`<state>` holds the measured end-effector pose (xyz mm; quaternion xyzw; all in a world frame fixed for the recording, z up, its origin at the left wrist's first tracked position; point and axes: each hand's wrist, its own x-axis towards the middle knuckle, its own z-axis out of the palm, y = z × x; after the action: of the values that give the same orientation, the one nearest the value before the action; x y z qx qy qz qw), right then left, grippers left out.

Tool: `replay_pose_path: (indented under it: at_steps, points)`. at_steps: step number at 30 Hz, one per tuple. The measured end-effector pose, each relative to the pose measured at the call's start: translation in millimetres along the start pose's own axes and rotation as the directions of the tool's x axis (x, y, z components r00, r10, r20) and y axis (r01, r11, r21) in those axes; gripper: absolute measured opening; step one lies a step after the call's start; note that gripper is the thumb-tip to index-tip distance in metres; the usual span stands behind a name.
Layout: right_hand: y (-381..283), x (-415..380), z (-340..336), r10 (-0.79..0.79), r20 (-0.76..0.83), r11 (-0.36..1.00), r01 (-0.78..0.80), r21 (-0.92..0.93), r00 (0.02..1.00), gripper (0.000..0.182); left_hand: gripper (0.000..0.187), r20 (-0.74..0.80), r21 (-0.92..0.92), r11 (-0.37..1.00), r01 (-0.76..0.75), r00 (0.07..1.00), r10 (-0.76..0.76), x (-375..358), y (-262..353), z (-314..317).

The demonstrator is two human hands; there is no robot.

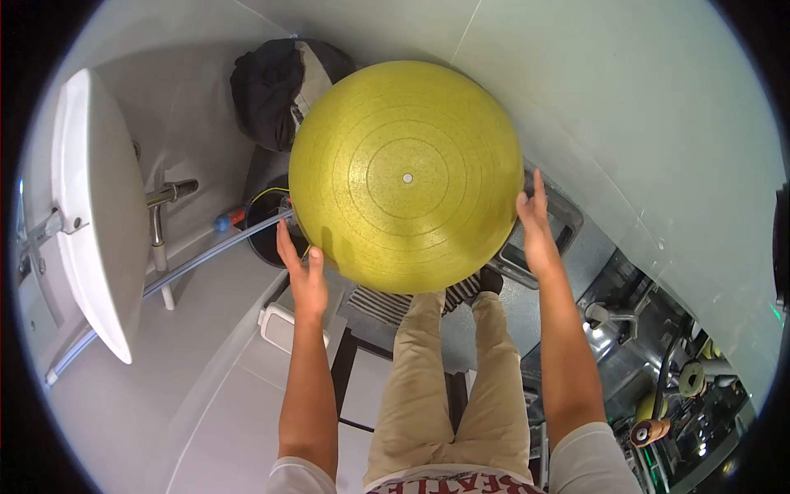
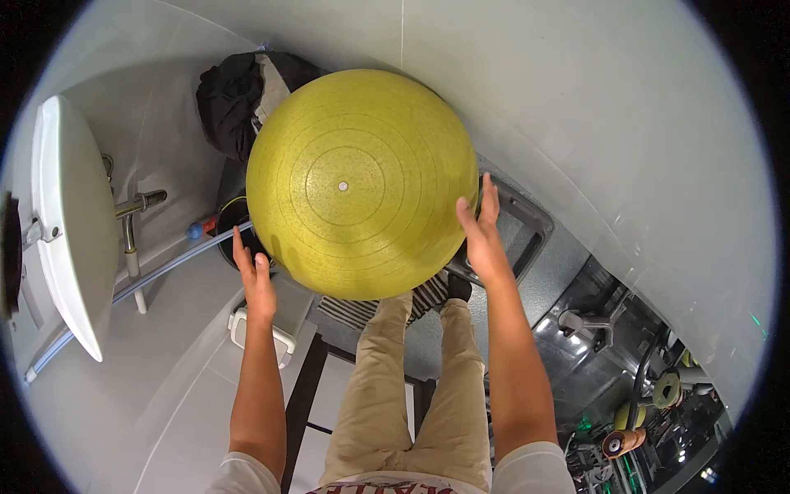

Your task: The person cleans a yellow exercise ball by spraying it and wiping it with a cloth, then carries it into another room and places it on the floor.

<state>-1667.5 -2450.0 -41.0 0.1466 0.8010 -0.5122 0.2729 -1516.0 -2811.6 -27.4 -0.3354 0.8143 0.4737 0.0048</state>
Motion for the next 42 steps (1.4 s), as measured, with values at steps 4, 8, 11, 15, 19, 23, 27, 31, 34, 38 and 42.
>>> replay_pose_path:
  at_steps: [4, 8, 11, 15, 19, 23, 27, 31, 34, 38, 42]
  points:
    - [9.7, -28.4, 21.2, -0.055, 0.096, 0.99, 0.067, -0.125, 0.994, 0.113, 0.132, 0.331, 0.08, 0.975, -0.209, 0.928, 0.172, -7.0, 26.6, 5.5]
    - [21.9, -29.4, 54.2, -0.045, 0.032, 0.99, 0.049, -0.13, 0.998, 0.126, 0.161, 0.359, 0.319, 0.934, -0.159, 0.933, 0.035, -3.9, -0.7, 34.3]
    - [20.0, -32.3, 50.7, -0.044, 0.026, 0.994, 0.046, -0.099, 0.999, 0.128, 0.165, 0.385, 0.347, 0.923, -0.166, 0.923, 0.022, -4.7, 11.5, 24.1]
    - [13.5, -48.7, 15.9, -0.017, 0.048, 0.999, 0.019, -0.046, 0.999, 0.12, 0.159, 0.331, 0.476, 0.877, -0.067, 0.937, -0.108, -21.3, 60.7, 7.3]
    - [20.4, -113.2, -28.8, 0.007, 0.027, 0.999, -0.006, -0.051, 1.0, 0.108, 0.153, 0.344, 0.432, 0.893, -0.13, 0.938, -0.03, -64.6, 100.1, -14.1]
    - [19.8, -195.7, -74.0, 0.04, 0.041, 0.999, -0.04, -0.004, 0.998, 0.094, 0.138, 0.499, 0.391, 0.87, -0.3, 0.863, 0.073, -129.1, 153.7, -10.7]
    - [27.4, -280.6, -110.0, 0.004, 0.005, 1.0, -0.004, -0.026, 1.0, 0.098, 0.109, 0.74, 0.054, 0.876, -0.478, 0.608, 0.287, -199.0, 197.8, 8.3]
    - [47.1, -367.6, -145.6, 0.039, -0.057, 0.996, -0.034, 0.083, 0.998, 0.098, 0.095, 0.86, -0.116, 0.82, -0.56, 0.357, 0.365, -278.8, 253.6, 36.1]
    - [72.4, -434.4, -177.7, 0.055, -0.122, 0.984, -0.033, 0.177, 0.991, 0.095, 0.092, 0.916, -0.172, 0.791, -0.587, 0.201, 0.348, -334.2, 297.2, 49.7]
    - [91.4, -529.4, -233.6, 0.099, -0.173, 0.895, -0.012, 0.445, 0.98, 0.087, 0.082, 0.913, -0.381, 0.761, -0.525, -0.083, 0.4, -411.0, 328.8, 73.8]
    - [134.3, -622.4, -280.8, 0.112, -0.317, 0.868, 0.062, 0.493, 0.942, 0.074, 0.074, 0.891, -0.452, 0.743, -0.494, -0.289, 0.351, -514.1, 369.9, 99.1]
